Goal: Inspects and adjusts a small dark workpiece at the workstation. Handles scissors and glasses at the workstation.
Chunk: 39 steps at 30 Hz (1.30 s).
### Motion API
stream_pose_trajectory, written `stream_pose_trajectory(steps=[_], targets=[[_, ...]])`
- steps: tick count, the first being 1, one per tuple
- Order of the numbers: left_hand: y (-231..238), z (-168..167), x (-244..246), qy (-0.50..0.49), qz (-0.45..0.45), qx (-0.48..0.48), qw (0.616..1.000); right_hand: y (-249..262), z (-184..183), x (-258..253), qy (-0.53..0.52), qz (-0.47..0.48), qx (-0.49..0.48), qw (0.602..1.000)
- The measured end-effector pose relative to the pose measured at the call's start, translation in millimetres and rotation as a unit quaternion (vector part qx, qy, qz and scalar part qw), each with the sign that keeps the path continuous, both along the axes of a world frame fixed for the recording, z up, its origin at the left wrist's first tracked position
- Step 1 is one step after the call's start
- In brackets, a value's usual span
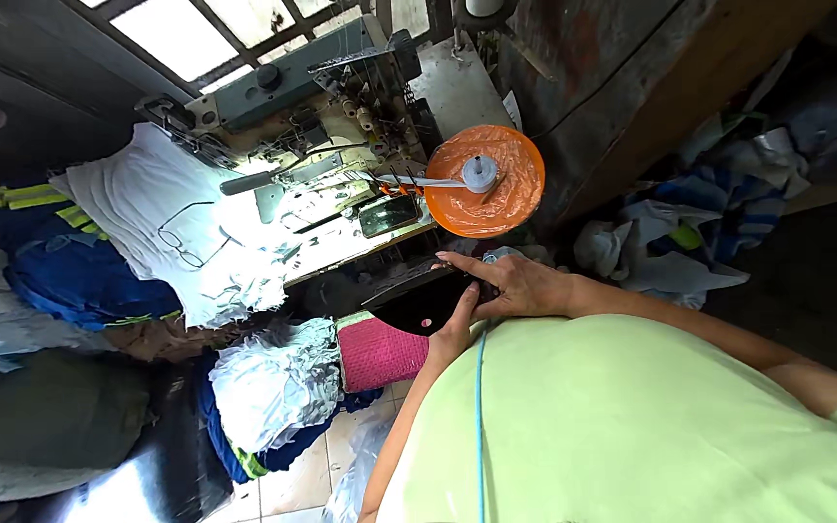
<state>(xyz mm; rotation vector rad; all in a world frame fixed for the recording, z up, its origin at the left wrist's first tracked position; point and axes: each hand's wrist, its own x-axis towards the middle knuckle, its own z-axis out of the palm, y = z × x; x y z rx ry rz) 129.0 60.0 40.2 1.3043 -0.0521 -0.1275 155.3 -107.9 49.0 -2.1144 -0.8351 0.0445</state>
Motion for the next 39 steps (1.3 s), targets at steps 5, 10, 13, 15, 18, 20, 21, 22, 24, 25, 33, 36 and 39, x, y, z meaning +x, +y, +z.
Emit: stream_pose_trajectory(steps=[5, 10, 13, 15, 18, 20, 21, 22, 24, 25, 33, 36, 39], targets=[[-5.8, 10.0, -3.9, 0.048, 0.019, -0.015, 0.999, -0.5, 2.4, -0.7, -0.022, -0.008, -0.028, 0.999], [-3.0, 5.1, -1.3, 0.049, 0.001, -0.059, 0.997, -1.2, -5.9, 1.1, -0.016, -0.031, 0.020, 0.999], [6.7, 1.1, 7.2, 0.035, -0.073, -0.113, 0.990, -4.4, 0.1, 1.4, 0.160, -0.078, 0.130, 0.975], [10.0, -1.8, 11.3, 0.042, -0.114, -0.186, 0.975, -5.4, 9.8, 3.1, 0.279, -0.113, 0.200, 0.932], [7.2, 4.0, 11.3, 0.066, -0.087, -0.209, 0.972, -8.5, 18.3, 3.7, 0.334, -0.092, 0.249, 0.904], [5.2, 8.3, 10.8, 0.064, -0.061, -0.205, 0.975, -9.6, 24.2, 0.8, 0.318, -0.045, 0.218, 0.921], [4.8, 9.4, 9.2, 0.061, -0.044, -0.207, 0.975, -9.3, 25.8, -0.9, 0.305, -0.018, 0.198, 0.931], [3.7, 10.6, 6.2, 0.063, -0.012, -0.205, 0.977, -8.0, 26.1, -1.9, 0.287, 0.003, 0.175, 0.942], [5.1, 7.3, -2.3, 0.059, 0.037, -0.171, 0.983, -4.6, 23.5, -2.3, 0.234, 0.017, 0.127, 0.964], [6.4, 4.2, -5.4, 0.047, 0.047, -0.146, 0.987, -3.3, 22.3, -2.3, 0.208, 0.017, 0.107, 0.972], [10.2, 8.1, -12.4, -0.077, 0.070, 0.043, 0.994, 3.1, 16.5, -4.2, 0.100, 0.007, 0.085, 0.991], [14.9, 4.7, -9.6, -0.104, 0.007, -0.033, 0.994, 3.9, 17.0, -3.9, 0.109, 0.004, 0.098, 0.989], [23.7, 3.9, -6.6, -0.103, -0.088, -0.083, 0.987, 3.1, 19.5, -3.9, 0.149, 0.020, 0.128, 0.980]])
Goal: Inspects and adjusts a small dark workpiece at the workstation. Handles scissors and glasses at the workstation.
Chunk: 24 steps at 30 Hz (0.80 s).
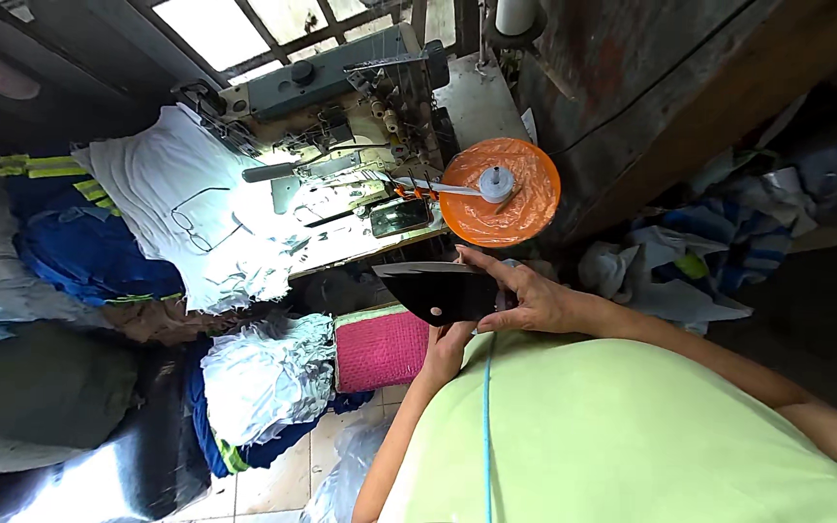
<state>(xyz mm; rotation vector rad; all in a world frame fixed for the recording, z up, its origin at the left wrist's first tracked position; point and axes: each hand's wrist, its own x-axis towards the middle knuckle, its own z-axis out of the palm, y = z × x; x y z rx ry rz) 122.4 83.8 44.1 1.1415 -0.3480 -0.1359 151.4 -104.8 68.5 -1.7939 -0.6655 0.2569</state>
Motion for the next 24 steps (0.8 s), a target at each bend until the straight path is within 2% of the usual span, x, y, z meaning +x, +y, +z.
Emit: stream_pose_trajectory(steps=[5, 11, 15, 21, 24], targets=[[10.5, -4.7, 2.4, -0.025, -0.090, -0.054, 0.994, -2.0, 0.8, -0.3, 0.010, 0.014, 0.010, 1.000], [-3.1, 11.4, 0.3, 0.033, -0.005, -0.001, 0.999, -3.3, 0.0, -2.2, -0.008, 0.013, -0.006, 1.000], [-7.8, 9.3, 4.3, -0.009, 0.026, 0.044, 0.999, -3.4, -0.9, -5.5, -0.016, -0.010, -0.036, 0.999], [-12.2, 7.6, 4.2, 0.005, 0.054, 0.071, 0.996, -1.8, -13.0, -6.7, -0.143, -0.061, -0.087, 0.984], [-12.4, 6.0, 1.4, 0.027, 0.046, 0.045, 0.998, -2.3, -10.9, -5.0, -0.161, -0.051, -0.092, 0.981]])
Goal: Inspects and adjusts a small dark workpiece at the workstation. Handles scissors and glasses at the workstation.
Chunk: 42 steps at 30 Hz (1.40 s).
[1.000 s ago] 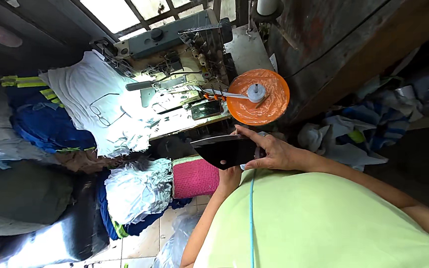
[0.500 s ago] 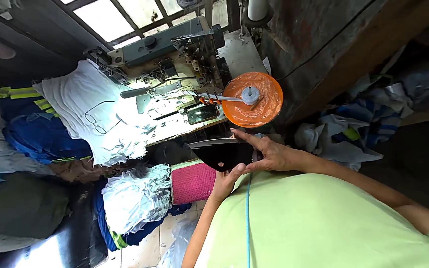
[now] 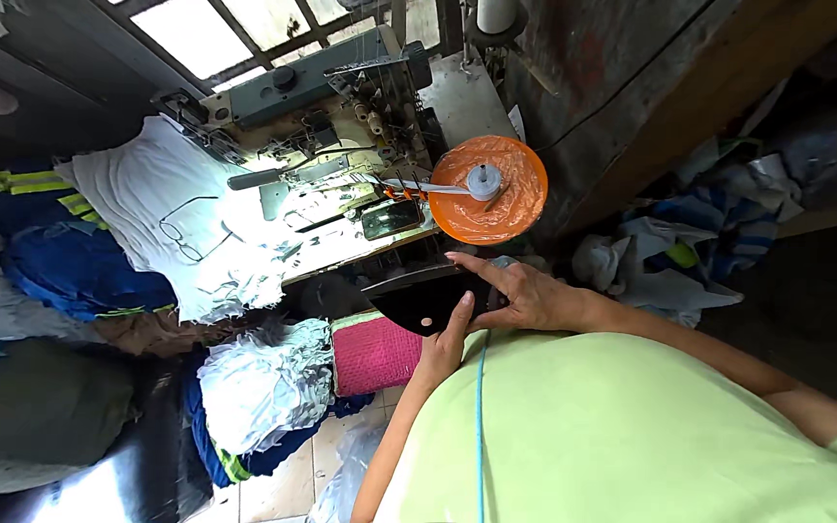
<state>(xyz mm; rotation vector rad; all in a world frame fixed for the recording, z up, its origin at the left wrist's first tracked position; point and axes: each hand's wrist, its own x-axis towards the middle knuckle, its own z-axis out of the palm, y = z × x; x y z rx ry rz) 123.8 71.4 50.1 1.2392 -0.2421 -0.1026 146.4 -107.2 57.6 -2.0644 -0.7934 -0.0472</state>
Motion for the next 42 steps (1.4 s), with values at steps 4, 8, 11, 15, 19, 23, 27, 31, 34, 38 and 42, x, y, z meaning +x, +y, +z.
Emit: stream_pose_trajectory(steps=[4, 8, 11, 15, 19, 23, 27, 31, 34, 38, 42], targets=[[0.2, -0.2, -1.9, 0.011, 0.009, -0.007, 1.000, -0.7, 2.3, 1.0, 0.095, 0.054, 0.038, 0.993], [2.4, 0.6, 1.6, -0.058, 0.006, 0.050, 0.997, -0.6, 1.6, 0.4, 0.068, 0.028, 0.025, 0.997], [2.7, 2.3, 3.4, -0.057, -0.005, 0.044, 0.997, -0.7, 1.5, 1.0, 0.072, 0.041, 0.023, 0.996], [3.8, 3.2, 5.5, -0.059, -0.016, 0.061, 0.996, 1.2, -1.2, 0.9, 0.083, 0.042, 0.038, 0.995], [1.2, 7.7, 2.4, 0.008, -0.011, 0.038, 0.999, 2.8, 1.5, 0.7, 0.080, 0.030, 0.021, 0.996], [2.5, 3.8, 4.2, -0.003, -0.040, 0.025, 0.999, 2.3, 2.2, 1.6, 0.047, 0.022, 0.007, 0.999], [4.8, -0.6, 7.5, -0.061, -0.030, 0.062, 0.996, 4.0, 0.5, 3.2, 0.026, 0.016, 0.005, 1.000], [3.0, 2.8, 7.5, -0.073, -0.020, 0.064, 0.995, 3.7, 2.6, 3.3, 0.055, 0.027, 0.002, 0.998], [2.1, 3.3, 9.6, -0.090, -0.007, 0.089, 0.992, 4.3, 0.4, 3.7, 0.035, 0.023, -0.003, 0.999], [0.6, -4.4, 8.0, -0.098, 0.032, 0.093, 0.990, 5.0, -2.0, 3.9, 0.019, 0.021, -0.004, 1.000], [-3.0, -3.2, 1.5, -0.027, 0.053, 0.079, 0.995, 5.6, 2.2, 1.3, 0.044, 0.014, -0.021, 0.999]])
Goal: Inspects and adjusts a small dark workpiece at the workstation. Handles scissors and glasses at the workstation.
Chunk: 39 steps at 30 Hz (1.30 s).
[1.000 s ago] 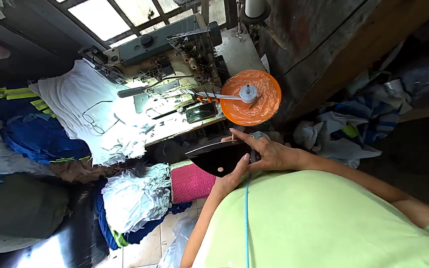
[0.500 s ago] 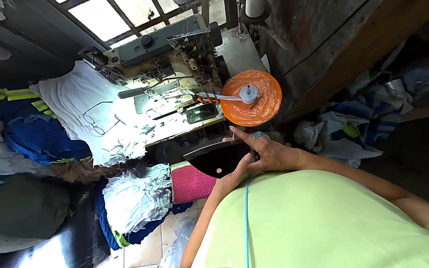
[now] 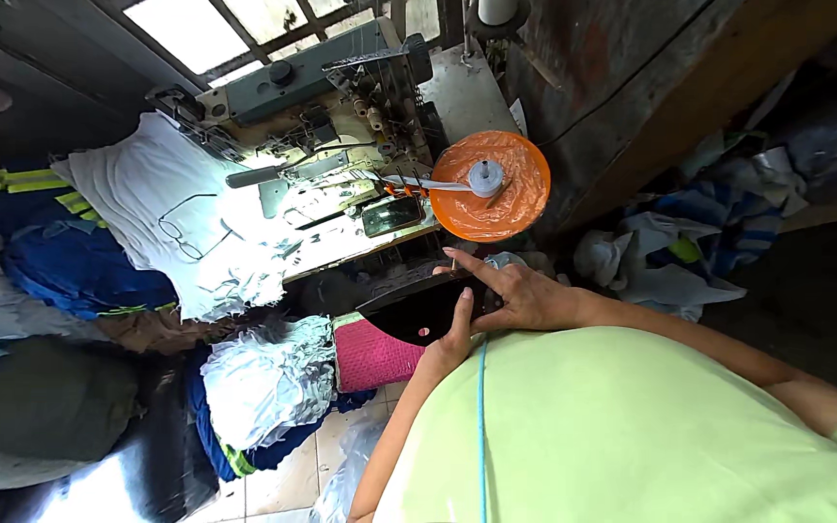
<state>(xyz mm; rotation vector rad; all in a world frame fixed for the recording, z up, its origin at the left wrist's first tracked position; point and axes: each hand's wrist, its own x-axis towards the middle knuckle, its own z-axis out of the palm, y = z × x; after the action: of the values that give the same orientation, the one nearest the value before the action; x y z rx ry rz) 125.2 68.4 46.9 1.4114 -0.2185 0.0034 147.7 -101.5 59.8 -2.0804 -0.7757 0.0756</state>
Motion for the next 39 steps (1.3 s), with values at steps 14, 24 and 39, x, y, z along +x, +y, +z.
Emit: stream_pose_trajectory(steps=[14, 24, 39], targets=[[-9.6, -1.2, -3.8, 0.052, 0.033, -0.047, 0.997, -2.1, -4.1, -1.3, -0.076, -0.012, -0.013, 0.997], [-6.3, -5.9, 3.3, -0.004, -0.008, -0.021, 1.000, -5.8, -10.9, 2.7, -0.014, 0.009, 0.012, 1.000], [-14.5, 2.9, 0.4, 0.040, 0.067, -0.014, 0.997, -6.7, -3.3, 2.1, -0.020, -0.001, -0.032, 0.999]])
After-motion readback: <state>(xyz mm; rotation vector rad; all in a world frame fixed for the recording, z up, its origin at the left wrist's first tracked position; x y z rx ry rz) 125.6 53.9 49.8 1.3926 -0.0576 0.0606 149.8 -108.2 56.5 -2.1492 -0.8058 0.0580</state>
